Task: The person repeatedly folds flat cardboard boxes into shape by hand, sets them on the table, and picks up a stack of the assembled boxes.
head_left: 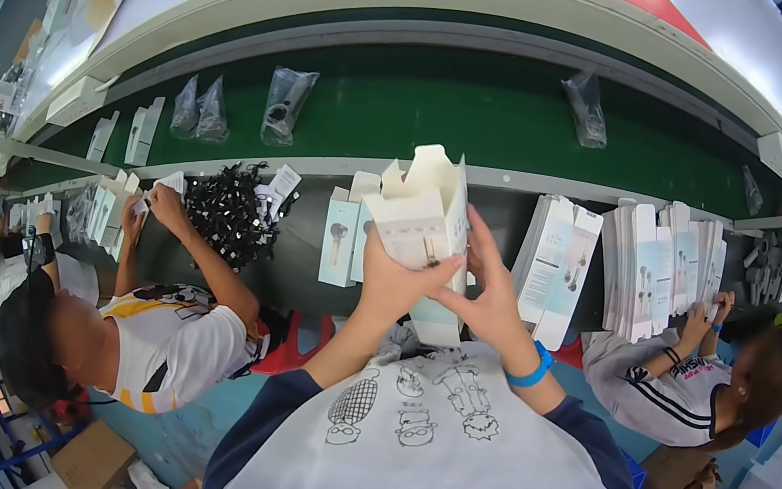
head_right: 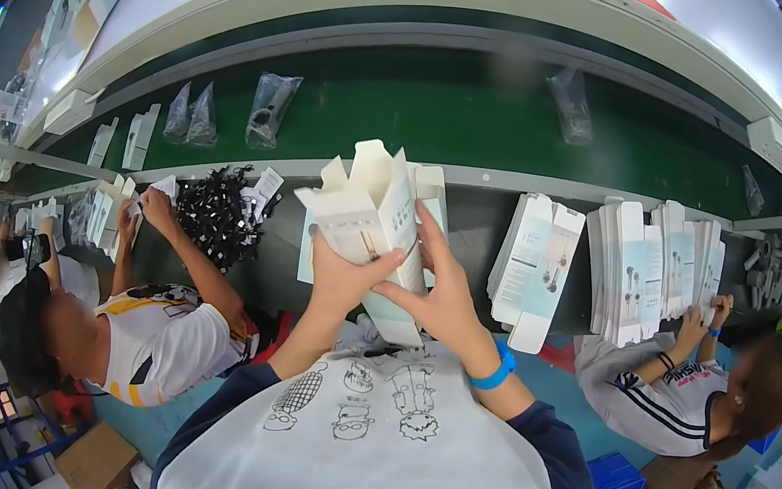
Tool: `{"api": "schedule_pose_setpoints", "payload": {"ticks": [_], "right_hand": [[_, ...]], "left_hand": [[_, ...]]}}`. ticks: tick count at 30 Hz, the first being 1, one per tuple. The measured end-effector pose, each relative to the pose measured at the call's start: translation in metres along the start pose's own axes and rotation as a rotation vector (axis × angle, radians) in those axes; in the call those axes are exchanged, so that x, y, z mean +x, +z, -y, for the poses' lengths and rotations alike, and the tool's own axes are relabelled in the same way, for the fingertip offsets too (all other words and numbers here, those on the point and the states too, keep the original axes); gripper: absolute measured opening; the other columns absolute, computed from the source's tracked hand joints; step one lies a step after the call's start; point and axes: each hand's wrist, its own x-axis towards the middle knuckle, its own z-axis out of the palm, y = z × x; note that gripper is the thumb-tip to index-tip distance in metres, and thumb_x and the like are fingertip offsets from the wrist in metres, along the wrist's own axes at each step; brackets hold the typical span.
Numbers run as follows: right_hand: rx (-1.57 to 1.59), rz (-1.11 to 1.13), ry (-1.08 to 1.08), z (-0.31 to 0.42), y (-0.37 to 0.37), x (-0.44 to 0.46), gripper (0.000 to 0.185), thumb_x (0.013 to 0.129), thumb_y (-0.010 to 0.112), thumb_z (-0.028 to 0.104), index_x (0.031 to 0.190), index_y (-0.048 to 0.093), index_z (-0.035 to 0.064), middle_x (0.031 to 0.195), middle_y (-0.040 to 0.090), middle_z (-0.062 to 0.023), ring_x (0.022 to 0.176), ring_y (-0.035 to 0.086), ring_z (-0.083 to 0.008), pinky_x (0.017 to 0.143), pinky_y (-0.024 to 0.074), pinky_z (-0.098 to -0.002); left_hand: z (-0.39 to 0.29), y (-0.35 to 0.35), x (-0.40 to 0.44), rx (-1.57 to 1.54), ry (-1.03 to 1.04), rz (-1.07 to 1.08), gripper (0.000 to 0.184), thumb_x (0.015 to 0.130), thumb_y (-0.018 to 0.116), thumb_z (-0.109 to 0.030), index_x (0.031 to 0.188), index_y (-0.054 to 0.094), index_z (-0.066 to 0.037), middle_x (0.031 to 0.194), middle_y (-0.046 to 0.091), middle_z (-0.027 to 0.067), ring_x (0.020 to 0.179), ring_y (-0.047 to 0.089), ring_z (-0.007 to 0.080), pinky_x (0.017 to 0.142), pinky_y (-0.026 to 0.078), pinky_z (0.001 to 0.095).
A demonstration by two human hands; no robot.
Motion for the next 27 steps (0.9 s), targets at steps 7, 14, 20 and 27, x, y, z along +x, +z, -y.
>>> {"api": "schedule_pose_setpoints", "payload": {"ticks": [7, 14, 20, 27], "right_hand": [[0.410, -0.110, -0.333, 0.027, 0.004, 0.005, 0.082, 0.083, 0.066, 0.020, 0.150, 0.020, 0.0063, 0.137, 0.043, -0.0156, 0.126, 0.045, -0.0249, 0.105, 0.0343, -0.0362], [0.933, -0.102, -0.102, 0.047, 0.000, 0.004, 0.062, 0.082, 0.053, 0.007, 0.141, 0.033, 0.0047, 0.114, 0.053, -0.0091, 0.107, 0.054, -0.0183, 0.092, 0.0451, -0.0294], [0.237, -0.094, -0.291, 0.034, -0.004, 0.003, 0.029, 0.088, 0.049, 0.020, 0.113, 0.051, 0.0051, 0.114, 0.050, -0.0101, 0.105, 0.050, -0.0194, 0.092, 0.0409, -0.0314], [-0.376, -0.014, -0.944, 0.035, -0.017, 0.015, 0.065, 0.089, 0.037, 0.065, 0.084, 0.063, 0.0055, 0.099, 0.051, -0.0108, 0.090, 0.042, -0.0275, 0.076, 0.0369, -0.0374]], "left_hand": [[0.015, -0.003, -0.011, 0.698, 0.457, 0.054, 0.091, 0.054, 0.083, -0.008, 0.130, 0.033, -0.003, 0.125, 0.042, 0.0183, 0.110, 0.051, 0.0281, 0.088, 0.046, 0.0384], [0.017, -0.001, -0.010, 0.621, 0.687, 0.063, 0.081, 0.051, 0.084, -0.010, 0.118, 0.039, -0.018, 0.122, 0.040, 0.0217, 0.106, 0.050, 0.0372, 0.083, 0.047, 0.0431], [-0.001, 0.005, -0.020, 0.208, 0.388, 0.307, 0.087, 0.052, 0.083, -0.011, 0.121, 0.030, -0.013, 0.119, 0.041, 0.0177, 0.110, 0.049, 0.0288, 0.090, 0.042, 0.0391], [-0.024, -0.003, -0.021, -0.047, 0.097, 0.483, 0.114, 0.051, 0.083, -0.010, 0.142, 0.015, -0.012, 0.121, 0.047, 0.0159, 0.113, 0.049, 0.0254, 0.095, 0.039, 0.0372]]}}
